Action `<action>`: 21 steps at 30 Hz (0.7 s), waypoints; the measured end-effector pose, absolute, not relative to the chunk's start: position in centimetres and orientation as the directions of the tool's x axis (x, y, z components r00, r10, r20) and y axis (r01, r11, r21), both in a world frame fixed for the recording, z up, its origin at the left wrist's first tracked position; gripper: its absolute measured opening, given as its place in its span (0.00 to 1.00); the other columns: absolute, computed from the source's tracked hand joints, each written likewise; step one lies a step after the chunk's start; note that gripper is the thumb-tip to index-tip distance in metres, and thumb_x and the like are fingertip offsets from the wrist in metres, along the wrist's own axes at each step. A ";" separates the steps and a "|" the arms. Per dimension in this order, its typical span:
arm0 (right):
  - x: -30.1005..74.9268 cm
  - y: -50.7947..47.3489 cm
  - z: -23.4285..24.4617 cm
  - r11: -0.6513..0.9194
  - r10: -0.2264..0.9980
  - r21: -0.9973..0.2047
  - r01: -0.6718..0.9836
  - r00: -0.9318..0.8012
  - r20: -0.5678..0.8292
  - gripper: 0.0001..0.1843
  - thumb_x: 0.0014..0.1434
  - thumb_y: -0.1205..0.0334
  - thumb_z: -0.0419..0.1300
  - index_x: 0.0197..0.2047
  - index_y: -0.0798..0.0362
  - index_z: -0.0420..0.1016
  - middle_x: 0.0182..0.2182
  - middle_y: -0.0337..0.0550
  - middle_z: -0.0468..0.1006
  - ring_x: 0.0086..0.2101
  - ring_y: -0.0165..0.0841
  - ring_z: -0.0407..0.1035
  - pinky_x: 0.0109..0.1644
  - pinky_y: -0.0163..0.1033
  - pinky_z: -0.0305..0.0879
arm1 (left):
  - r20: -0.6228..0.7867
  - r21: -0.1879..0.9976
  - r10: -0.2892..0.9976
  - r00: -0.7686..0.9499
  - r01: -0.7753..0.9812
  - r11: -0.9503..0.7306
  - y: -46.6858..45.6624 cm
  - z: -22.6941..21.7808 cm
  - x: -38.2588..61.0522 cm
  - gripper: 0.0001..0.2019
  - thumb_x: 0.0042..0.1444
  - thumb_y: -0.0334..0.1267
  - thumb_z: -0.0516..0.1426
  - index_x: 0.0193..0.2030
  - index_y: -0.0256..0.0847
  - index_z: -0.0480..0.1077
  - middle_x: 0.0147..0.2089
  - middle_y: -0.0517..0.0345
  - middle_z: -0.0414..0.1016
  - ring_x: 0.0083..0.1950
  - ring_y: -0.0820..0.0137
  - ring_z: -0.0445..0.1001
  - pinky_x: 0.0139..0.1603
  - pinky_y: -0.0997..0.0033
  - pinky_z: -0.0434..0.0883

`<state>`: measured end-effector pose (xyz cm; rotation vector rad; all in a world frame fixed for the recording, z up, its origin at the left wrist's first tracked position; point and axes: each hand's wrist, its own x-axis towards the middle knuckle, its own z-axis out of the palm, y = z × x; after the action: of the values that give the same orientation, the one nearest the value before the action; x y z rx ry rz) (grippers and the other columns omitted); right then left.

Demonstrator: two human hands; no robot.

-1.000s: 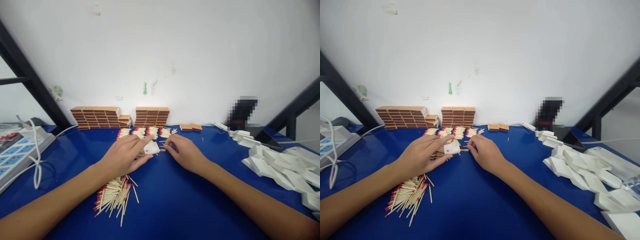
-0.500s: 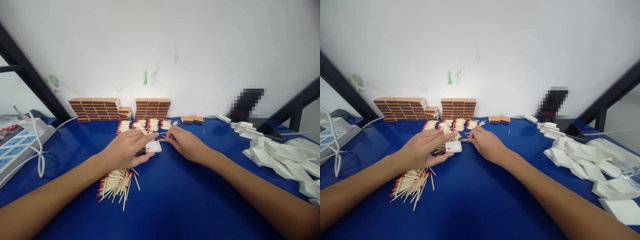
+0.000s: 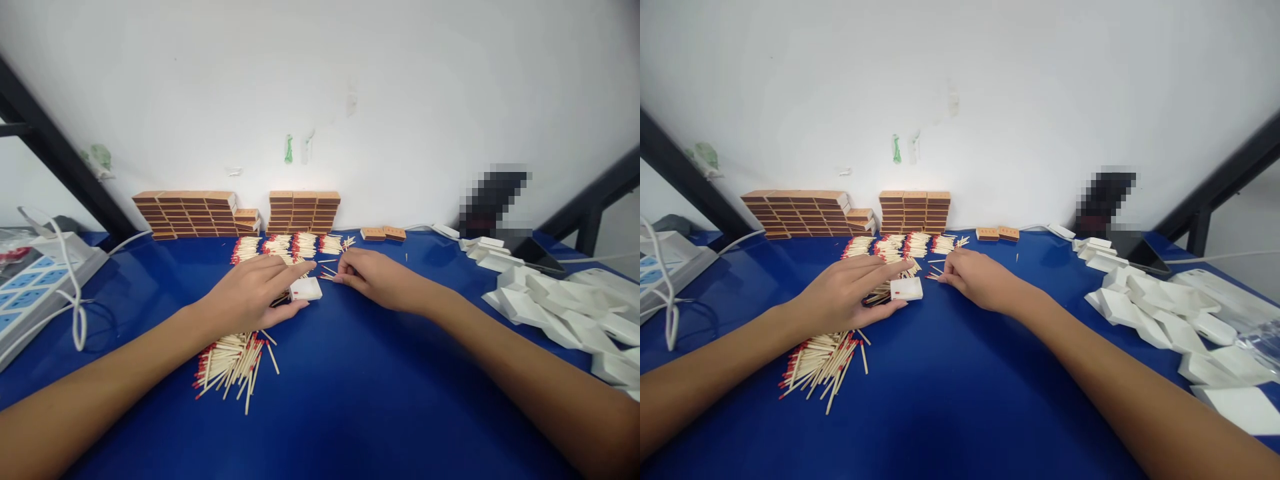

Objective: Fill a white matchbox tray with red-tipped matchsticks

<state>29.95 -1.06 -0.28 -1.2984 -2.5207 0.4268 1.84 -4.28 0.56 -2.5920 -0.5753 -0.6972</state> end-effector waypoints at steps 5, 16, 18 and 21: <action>29.1 -1.6 -0.5 0.547 0.834 -0.374 0.749 -0.523 0.173 0.11 0.71 0.56 0.57 0.39 0.53 0.71 0.39 0.43 0.75 0.36 0.30 0.65 0.40 0.37 0.57 | 0.545 -0.262 0.288 0.788 0.486 -0.834 -4.3 0.6 1.9 0.24 0.70 0.44 0.58 0.68 0.35 0.63 0.36 0.57 0.76 0.36 0.68 0.74 0.38 0.70 0.70; 28.7 -2.3 -0.1 0.555 0.832 -0.422 0.717 -0.494 0.253 0.09 0.73 0.59 0.52 0.41 0.52 0.69 0.42 0.45 0.75 0.37 0.32 0.66 0.42 0.38 0.60 | 0.537 -0.273 0.285 0.794 0.483 -0.832 -4.2 0.4 1.8 0.24 0.70 0.45 0.58 0.67 0.34 0.64 0.37 0.56 0.76 0.37 0.68 0.75 0.39 0.69 0.72; 28.4 -2.7 0.1 0.581 0.814 -0.474 0.662 -0.476 0.333 0.09 0.73 0.57 0.53 0.42 0.52 0.69 0.39 0.43 0.76 0.36 0.32 0.66 0.42 0.38 0.60 | 0.539 -0.274 0.281 0.794 0.481 -0.833 -4.0 0.4 1.7 0.25 0.70 0.46 0.58 0.68 0.35 0.63 0.38 0.56 0.76 0.38 0.68 0.75 0.40 0.69 0.72; 28.1 -3.0 0.0 0.626 0.779 -0.487 0.609 -0.511 0.363 0.08 0.72 0.58 0.55 0.41 0.52 0.69 0.37 0.41 0.76 0.35 0.30 0.66 0.41 0.37 0.60 | 0.539 -0.272 0.279 0.795 0.478 -0.835 -3.9 0.4 1.6 0.26 0.69 0.46 0.59 0.68 0.35 0.62 0.39 0.55 0.77 0.39 0.67 0.75 0.42 0.67 0.73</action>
<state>28.07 -3.00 -0.05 -1.0856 -2.2917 0.4025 1.65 -3.93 0.39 -2.5849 -0.5713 -0.6887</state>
